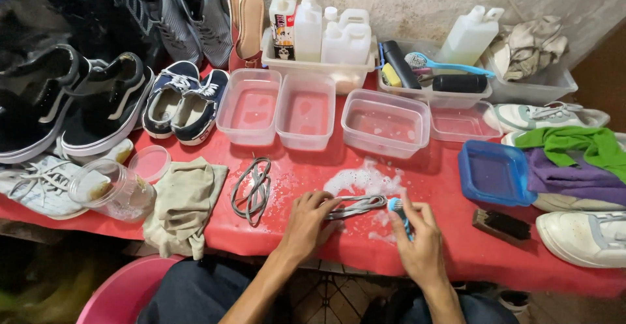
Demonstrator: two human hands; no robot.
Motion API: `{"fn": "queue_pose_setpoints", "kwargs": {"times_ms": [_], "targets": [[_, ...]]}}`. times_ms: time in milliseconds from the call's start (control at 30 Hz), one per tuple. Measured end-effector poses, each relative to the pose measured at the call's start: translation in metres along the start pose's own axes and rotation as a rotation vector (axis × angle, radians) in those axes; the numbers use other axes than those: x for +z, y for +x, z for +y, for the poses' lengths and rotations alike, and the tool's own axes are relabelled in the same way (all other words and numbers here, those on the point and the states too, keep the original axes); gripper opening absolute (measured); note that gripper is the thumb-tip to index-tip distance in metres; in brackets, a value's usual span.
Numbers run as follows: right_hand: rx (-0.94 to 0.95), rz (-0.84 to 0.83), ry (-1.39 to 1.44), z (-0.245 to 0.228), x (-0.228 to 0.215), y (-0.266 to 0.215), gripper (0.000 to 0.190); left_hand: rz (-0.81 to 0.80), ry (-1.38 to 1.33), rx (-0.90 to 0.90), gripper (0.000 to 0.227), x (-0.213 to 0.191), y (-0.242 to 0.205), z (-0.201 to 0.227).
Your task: The person scrubs a pair of grey shoelaces with a blue toothbrush and soapy water on a red table. They repeatedly scrub and rinse the laces using a small brush and water from nearby containers.
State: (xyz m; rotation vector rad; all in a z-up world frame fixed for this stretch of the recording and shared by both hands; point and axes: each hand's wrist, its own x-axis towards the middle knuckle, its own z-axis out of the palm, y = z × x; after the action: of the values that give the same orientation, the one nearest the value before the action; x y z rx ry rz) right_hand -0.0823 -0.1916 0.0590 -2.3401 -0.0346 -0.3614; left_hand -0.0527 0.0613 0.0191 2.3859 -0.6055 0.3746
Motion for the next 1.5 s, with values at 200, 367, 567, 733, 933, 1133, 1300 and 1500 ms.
{"fn": "queue_pose_setpoints", "kwargs": {"times_ms": [200,367,567,733,933,1133,1300,1500], "targets": [[0.153,-0.273,-0.099,-0.052,0.012,0.002,0.06,0.012,0.004,-0.034,0.015,0.016,0.002,-0.001],[0.042,-0.313,-0.319,-0.07,0.032,0.003,0.06,0.126,-0.271,-0.058,0.002,0.003,0.0,0.005],[-0.042,-0.383,-0.571,-0.061,0.05,0.012,0.057,0.154,-0.446,-0.149,0.014,-0.01,-0.005,0.013],[0.14,-0.327,-0.633,-0.063,0.034,0.041,0.055,0.079,-0.382,-0.189,0.024,-0.001,-0.005,0.003],[-0.117,-0.462,-0.566,-0.055,0.043,0.044,0.054,0.054,-0.38,-0.156,0.028,0.002,-0.003,0.002],[-0.054,-0.468,-0.495,-0.069,0.041,0.049,0.05,0.036,-0.353,-0.161,0.027,0.003,-0.001,-0.001],[0.017,-0.425,-0.655,-0.03,0.03,0.079,0.055,0.014,-0.371,-0.214,0.029,0.009,-0.003,-0.002],[-0.371,-0.489,-0.602,-0.032,0.049,0.047,0.058,0.033,-0.356,-0.159,0.015,0.004,-0.001,-0.001]]}}
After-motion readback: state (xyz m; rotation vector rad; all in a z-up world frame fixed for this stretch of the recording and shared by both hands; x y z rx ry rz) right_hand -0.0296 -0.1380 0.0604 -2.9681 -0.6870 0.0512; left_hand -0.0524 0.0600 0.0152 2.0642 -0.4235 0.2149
